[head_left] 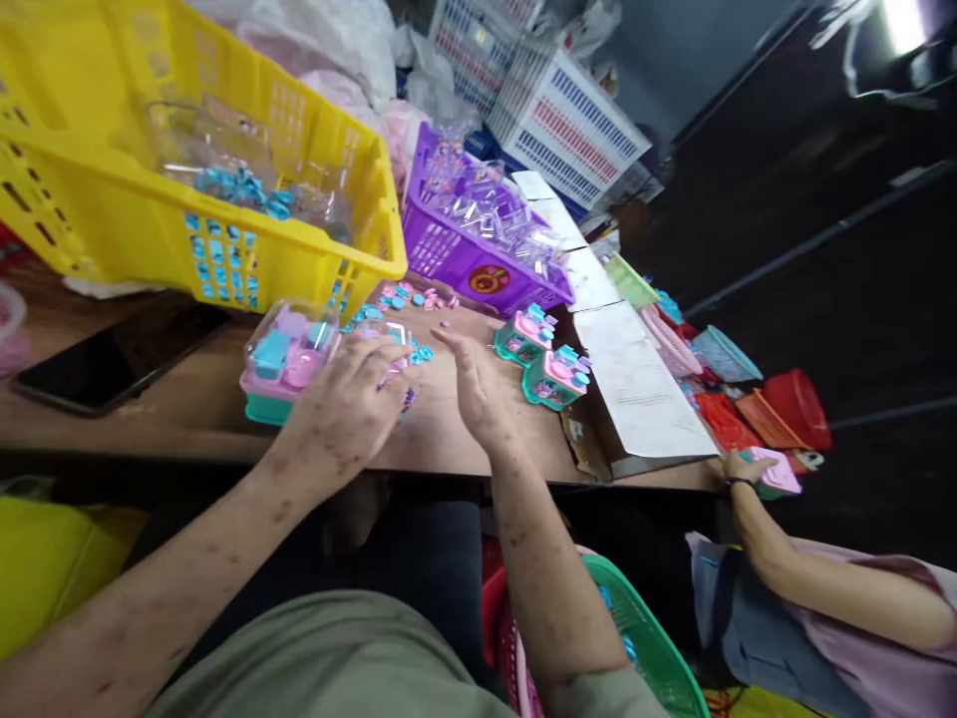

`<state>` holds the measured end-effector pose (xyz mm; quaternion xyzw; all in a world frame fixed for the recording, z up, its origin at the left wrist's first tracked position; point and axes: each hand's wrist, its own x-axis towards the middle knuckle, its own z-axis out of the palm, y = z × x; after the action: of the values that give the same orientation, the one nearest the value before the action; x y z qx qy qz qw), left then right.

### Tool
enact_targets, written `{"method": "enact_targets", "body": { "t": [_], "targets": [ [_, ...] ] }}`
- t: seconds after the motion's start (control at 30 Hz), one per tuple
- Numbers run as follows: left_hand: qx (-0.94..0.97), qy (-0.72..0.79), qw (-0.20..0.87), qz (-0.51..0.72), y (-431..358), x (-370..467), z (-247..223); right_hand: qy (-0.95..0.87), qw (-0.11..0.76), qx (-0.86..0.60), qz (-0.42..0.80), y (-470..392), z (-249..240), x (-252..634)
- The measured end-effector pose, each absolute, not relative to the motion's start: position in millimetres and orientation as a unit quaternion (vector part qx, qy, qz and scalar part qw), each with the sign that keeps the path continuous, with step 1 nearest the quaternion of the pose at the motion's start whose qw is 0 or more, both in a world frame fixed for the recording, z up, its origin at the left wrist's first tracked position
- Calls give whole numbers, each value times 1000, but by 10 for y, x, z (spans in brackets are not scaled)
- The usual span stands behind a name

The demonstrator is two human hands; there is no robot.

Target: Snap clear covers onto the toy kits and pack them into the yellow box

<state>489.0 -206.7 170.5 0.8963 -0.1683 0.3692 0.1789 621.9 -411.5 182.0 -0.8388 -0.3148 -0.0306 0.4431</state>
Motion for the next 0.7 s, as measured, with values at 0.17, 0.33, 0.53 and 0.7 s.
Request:
{"method": "enact_targets", "body": {
  "t": [0.17, 0.33, 0.53, 0.7],
  "targets": [
    [884, -140, 157, 418, -2015, 4838, 1934, -50, 164, -943, -286, -5168, 2087, 6890],
    [850, -215, 303, 372, -2414, 4607, 1976, -101, 144, -960, -217, -5753, 2039, 6890],
    [841, -209, 434, 247, -2594, 4882, 1562, -433, 201, -877, -59, -5484, 2095, 6135],
    [823, -218, 503, 148, -2667, 5227, 1103, -546, 212, -810, 26, -5129, 2587, 6178]
  ]
}}
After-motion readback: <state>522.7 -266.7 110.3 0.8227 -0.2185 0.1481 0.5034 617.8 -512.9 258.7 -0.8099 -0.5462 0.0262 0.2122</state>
